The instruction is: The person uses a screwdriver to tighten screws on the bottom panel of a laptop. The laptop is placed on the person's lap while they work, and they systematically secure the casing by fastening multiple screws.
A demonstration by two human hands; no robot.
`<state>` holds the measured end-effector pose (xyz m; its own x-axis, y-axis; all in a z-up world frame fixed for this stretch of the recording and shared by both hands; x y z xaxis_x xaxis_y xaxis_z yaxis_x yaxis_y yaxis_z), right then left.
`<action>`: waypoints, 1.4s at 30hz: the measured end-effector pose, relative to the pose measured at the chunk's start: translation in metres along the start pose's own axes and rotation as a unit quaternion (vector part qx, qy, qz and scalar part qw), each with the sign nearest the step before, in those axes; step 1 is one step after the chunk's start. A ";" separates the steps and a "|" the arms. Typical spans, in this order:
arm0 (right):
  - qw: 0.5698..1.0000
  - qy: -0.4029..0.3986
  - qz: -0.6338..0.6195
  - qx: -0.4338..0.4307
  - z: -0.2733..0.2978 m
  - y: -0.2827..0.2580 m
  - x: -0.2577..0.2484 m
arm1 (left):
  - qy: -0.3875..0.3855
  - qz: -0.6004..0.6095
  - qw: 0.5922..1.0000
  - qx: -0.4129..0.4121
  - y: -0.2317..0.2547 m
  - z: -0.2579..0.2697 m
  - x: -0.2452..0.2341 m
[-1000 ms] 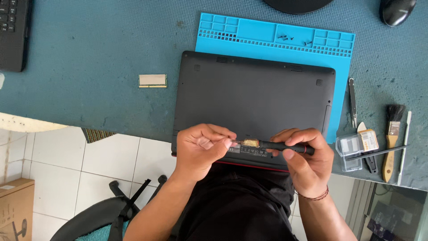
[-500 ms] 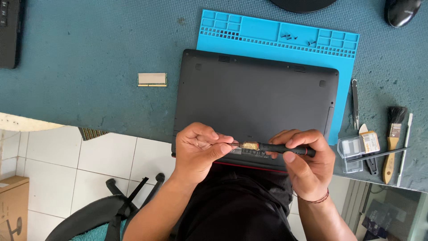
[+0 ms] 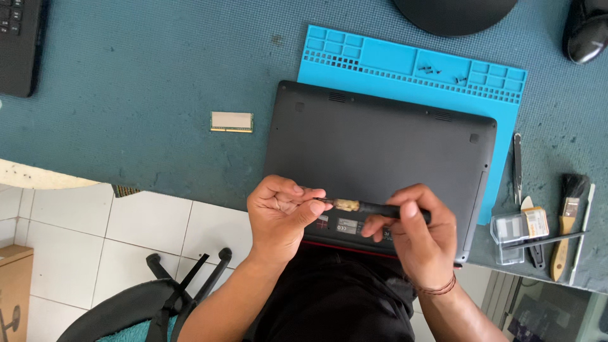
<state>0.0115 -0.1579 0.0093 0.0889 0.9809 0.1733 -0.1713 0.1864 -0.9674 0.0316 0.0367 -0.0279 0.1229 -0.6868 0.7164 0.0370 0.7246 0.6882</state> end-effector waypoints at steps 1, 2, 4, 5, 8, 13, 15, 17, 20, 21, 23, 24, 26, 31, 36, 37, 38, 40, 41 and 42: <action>1.000 -0.001 0.001 0.000 -0.003 -0.001 0.002 | 0.001 0.001 1.000 0.001 0.001 -0.002 -0.001; 0.999 -0.037 -0.024 0.003 -0.005 -0.001 0.012 | 0.003 0.005 1.000 0.010 0.004 -0.003 -0.002; 0.996 -0.076 -0.049 0.007 -0.006 0.000 0.024 | 0.007 0.009 1.000 0.021 0.007 -0.006 -0.004; 0.998 -0.051 -0.034 0.029 -0.007 0.007 0.021 | 0.005 0.013 0.999 0.030 0.008 -0.008 -0.004; 0.998 -0.020 -0.022 0.050 -0.009 0.012 0.023 | 0.012 0.044 0.998 0.033 0.008 -0.009 -0.006; 0.999 0.009 -0.043 0.018 -0.009 0.005 0.017 | 0.020 0.029 0.998 0.046 0.021 -0.011 0.003; 1.000 0.006 0.003 -0.008 -0.007 -0.003 0.013 | 0.024 -0.041 0.998 0.037 0.029 -0.010 0.008; 1.000 0.008 0.004 -0.017 -0.006 -0.005 0.012 | 0.015 -0.050 0.998 0.034 0.029 -0.010 0.010; 0.999 0.011 0.000 -0.030 -0.004 -0.007 0.009 | -0.011 -0.052 0.998 0.028 0.026 -0.009 0.014; 0.999 0.012 -0.007 -0.034 -0.004 -0.007 0.008 | -0.027 -0.045 0.998 0.024 0.025 -0.008 0.017; 0.999 0.013 -0.010 -0.043 -0.003 -0.010 0.005 | -0.064 -0.036 0.997 0.022 0.030 -0.007 0.026; 0.999 0.015 -0.013 -0.050 -0.002 -0.012 0.003 | -0.100 -0.027 0.994 0.019 0.032 -0.006 0.035; 0.996 0.033 0.038 -0.072 0.000 -0.023 0.001 | -0.100 -0.067 0.993 0.006 0.037 -0.007 0.041; 0.966 0.081 0.208 -0.132 0.014 -0.047 -0.002 | -0.105 -0.301 0.948 0.013 0.054 -0.010 0.060; 0.963 0.101 0.207 -0.136 0.022 -0.040 -0.012 | -0.102 -0.277 0.955 0.016 0.048 -0.009 0.061; 0.964 0.102 0.206 -0.136 0.022 -0.041 -0.013 | -0.103 -0.278 0.955 0.016 0.047 -0.008 0.059; 0.966 0.097 0.200 -0.134 0.021 -0.040 -0.014 | -0.107 -0.249 0.962 0.006 0.044 -0.007 0.058; 0.968 0.092 0.192 -0.133 0.019 -0.041 -0.014 | -0.111 -0.221 0.969 -0.004 0.040 -0.006 0.057; 0.971 0.084 0.177 -0.139 0.018 -0.042 -0.012 | -0.116 -0.194 0.974 -0.021 0.037 -0.005 0.058; 0.973 0.074 0.161 -0.146 0.017 -0.044 -0.010 | -0.119 -0.168 0.978 -0.038 0.034 -0.004 0.058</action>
<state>0.0016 -0.1749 0.0530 0.2207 0.9629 -0.1552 0.0697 -0.1743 -0.9822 0.0440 0.0218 0.0360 -0.1431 -0.8739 0.4646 0.1094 0.4526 0.8850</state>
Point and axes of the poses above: each hand's wrist, its own z-axis away from the middle knuckle, its own x-axis out of the palm, y = z × x, the point moved 10 cm from there along -z, towards the middle knuckle, and after that the axes turned 7 degrees about z, right-handed, at the moved point
